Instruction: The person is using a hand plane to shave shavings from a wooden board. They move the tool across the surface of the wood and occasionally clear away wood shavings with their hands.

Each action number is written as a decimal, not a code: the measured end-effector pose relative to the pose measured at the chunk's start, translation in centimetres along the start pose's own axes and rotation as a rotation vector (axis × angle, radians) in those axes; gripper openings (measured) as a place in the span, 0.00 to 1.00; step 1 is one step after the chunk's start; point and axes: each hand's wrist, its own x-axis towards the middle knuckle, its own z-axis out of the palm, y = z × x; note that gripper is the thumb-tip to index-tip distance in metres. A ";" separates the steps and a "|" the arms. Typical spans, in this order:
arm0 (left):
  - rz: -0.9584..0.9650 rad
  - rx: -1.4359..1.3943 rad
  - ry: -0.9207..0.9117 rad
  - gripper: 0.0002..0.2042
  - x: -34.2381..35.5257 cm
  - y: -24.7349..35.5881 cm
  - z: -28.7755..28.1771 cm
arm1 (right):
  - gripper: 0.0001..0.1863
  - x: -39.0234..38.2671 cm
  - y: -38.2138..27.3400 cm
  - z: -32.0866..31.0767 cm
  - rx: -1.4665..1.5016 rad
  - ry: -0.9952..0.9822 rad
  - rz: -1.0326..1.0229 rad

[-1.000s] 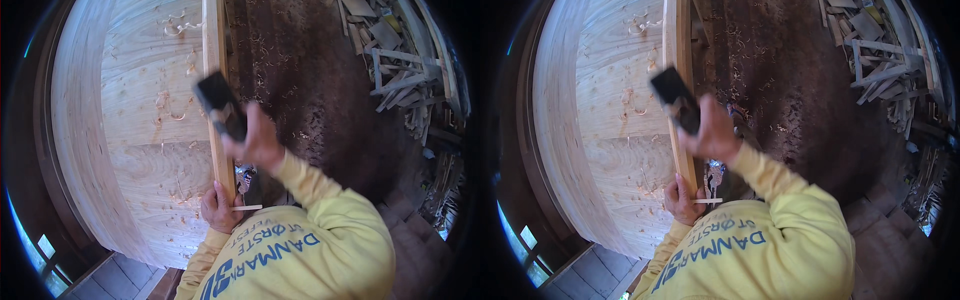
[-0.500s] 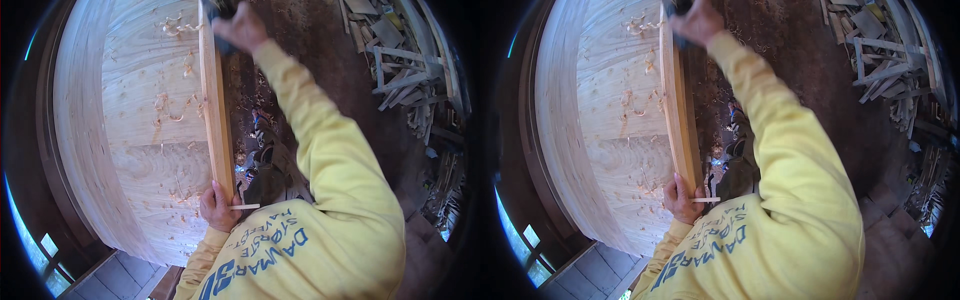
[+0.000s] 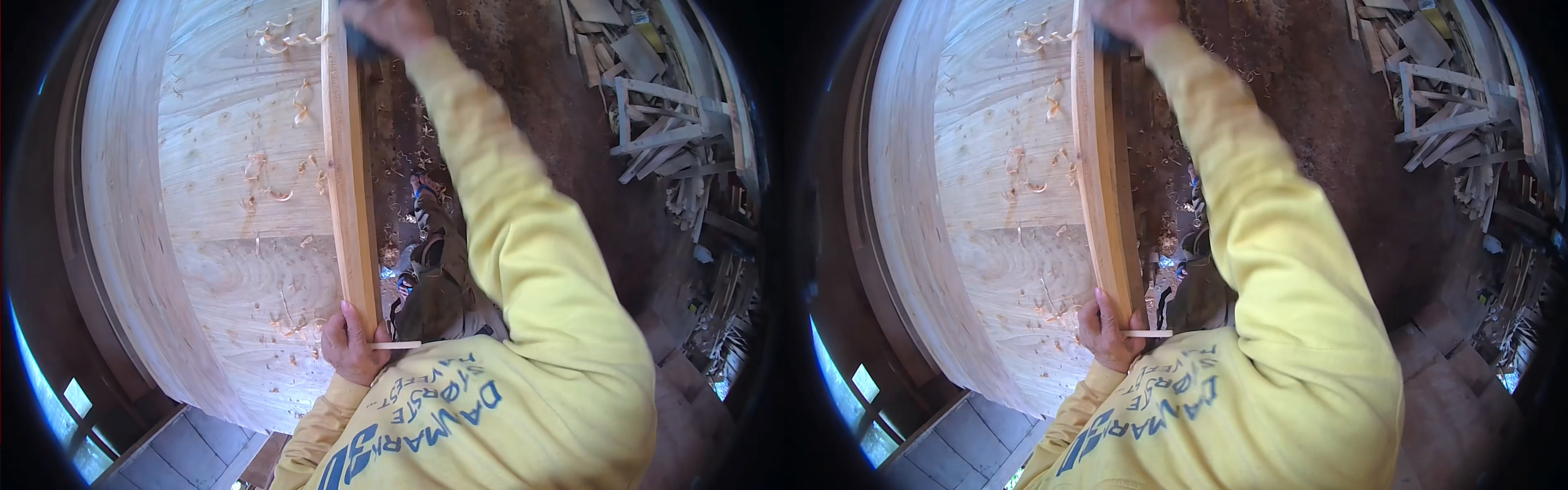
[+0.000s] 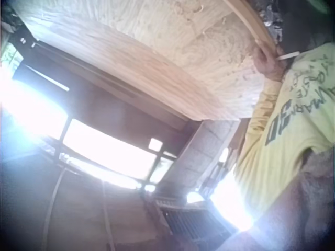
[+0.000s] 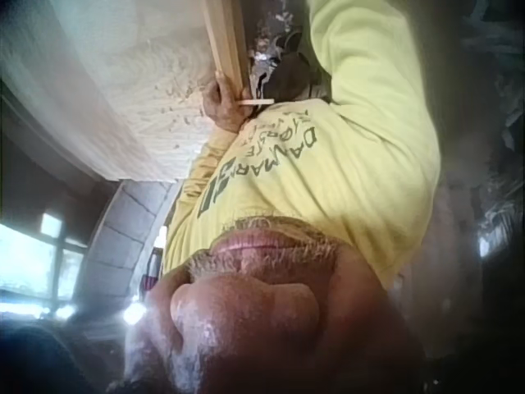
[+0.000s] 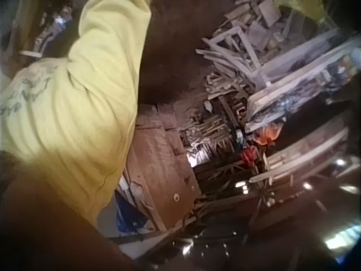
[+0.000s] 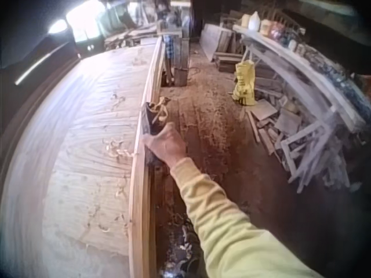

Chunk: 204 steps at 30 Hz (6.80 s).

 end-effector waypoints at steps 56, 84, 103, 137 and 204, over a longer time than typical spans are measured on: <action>-0.027 -0.066 0.059 0.40 0.4 -0.6 0.4 | 0.38 -32.4 1.0 -2.2 0.023 -0.136 -0.403; -0.039 -0.073 0.003 0.42 0.0 -0.1 -0.2 | 0.33 -10.5 0.0 1.3 -0.038 0.122 -0.247; 0.017 -0.100 0.114 0.30 -0.7 -1.1 0.8 | 0.33 -31.4 0.1 -1.0 0.015 -0.131 -0.259; -0.074 -0.007 0.048 0.37 0.3 -0.2 0.4 | 0.33 -18.4 1.4 0.5 0.011 0.014 -0.253; -0.031 -0.160 -0.078 0.33 -4.2 -0.5 -2.1 | 0.38 -33.8 7.8 -6.6 0.350 -0.176 0.128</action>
